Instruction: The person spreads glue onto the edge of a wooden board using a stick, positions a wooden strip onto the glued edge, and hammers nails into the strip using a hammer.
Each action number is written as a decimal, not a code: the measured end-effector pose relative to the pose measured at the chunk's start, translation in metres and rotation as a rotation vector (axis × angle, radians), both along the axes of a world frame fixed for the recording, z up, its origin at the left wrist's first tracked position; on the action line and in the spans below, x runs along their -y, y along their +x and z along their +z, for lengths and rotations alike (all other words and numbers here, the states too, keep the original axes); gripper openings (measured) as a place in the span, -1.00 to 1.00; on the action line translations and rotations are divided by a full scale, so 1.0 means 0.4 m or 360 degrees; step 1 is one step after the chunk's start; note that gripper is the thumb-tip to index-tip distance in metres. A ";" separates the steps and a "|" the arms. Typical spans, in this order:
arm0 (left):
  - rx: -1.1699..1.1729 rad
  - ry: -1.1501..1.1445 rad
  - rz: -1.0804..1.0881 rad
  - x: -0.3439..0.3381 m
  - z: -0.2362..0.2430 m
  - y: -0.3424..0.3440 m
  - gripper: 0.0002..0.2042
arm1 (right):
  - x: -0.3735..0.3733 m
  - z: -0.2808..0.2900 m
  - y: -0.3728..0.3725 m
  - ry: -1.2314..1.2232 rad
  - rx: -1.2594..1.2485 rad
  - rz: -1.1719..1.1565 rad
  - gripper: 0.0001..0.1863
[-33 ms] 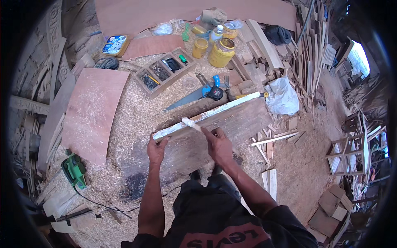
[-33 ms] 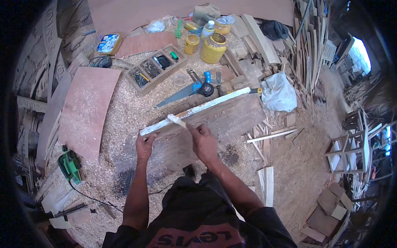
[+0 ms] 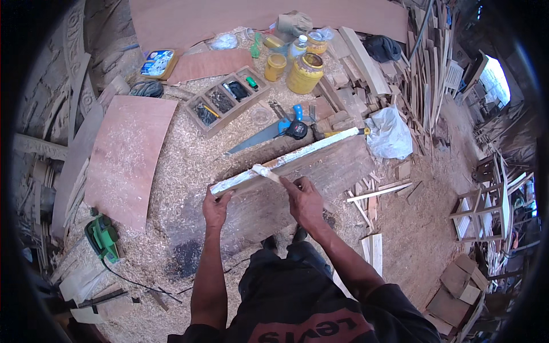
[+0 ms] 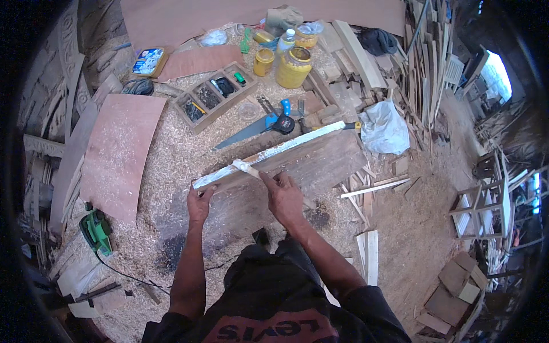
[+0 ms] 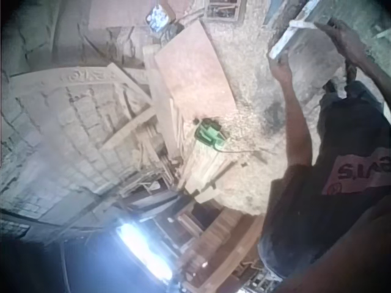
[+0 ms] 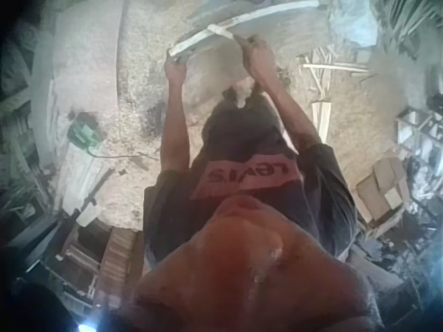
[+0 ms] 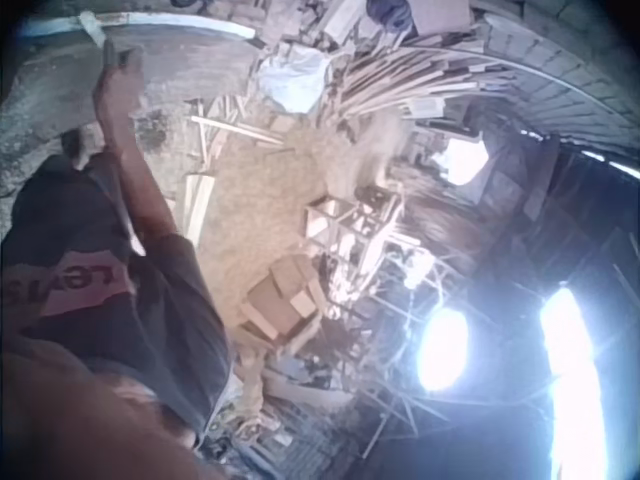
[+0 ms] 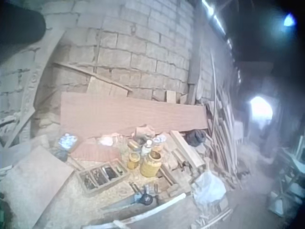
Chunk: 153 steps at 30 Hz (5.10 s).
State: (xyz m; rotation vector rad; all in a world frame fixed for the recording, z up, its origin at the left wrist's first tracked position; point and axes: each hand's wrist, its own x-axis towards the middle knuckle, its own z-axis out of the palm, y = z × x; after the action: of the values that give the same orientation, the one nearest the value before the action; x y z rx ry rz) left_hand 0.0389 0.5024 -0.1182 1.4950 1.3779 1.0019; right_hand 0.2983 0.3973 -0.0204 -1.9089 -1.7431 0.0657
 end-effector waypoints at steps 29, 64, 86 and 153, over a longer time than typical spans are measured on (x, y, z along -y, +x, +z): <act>0.0007 -0.0017 -0.0020 -0.001 -0.010 -0.027 -0.47 | -0.075 0.065 0.118 -0.0004 0.0184 0.0058 -0.52; 0.0129 -0.0038 0.0093 0.014 -0.012 -0.015 -0.53 | -0.005 0.045 -0.103 -0.0268 0.0212 0.0059 -0.34; 0.0094 0.0146 0.0091 0.011 -0.047 -0.028 -0.53 | -0.047 0.047 -0.144 -0.0127 0.0012 0.0101 -0.34; 0.0255 -0.0438 0.0320 0.072 0.087 0.013 -0.38 | -0.939 0.176 0.512 -0.0415 0.0508 0.0124 -0.65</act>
State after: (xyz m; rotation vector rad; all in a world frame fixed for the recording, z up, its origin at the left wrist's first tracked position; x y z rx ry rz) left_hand 0.0442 0.4735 -0.0833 1.0682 1.5023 0.9859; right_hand 0.5032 0.7727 0.0500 -2.1288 -2.1077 0.0182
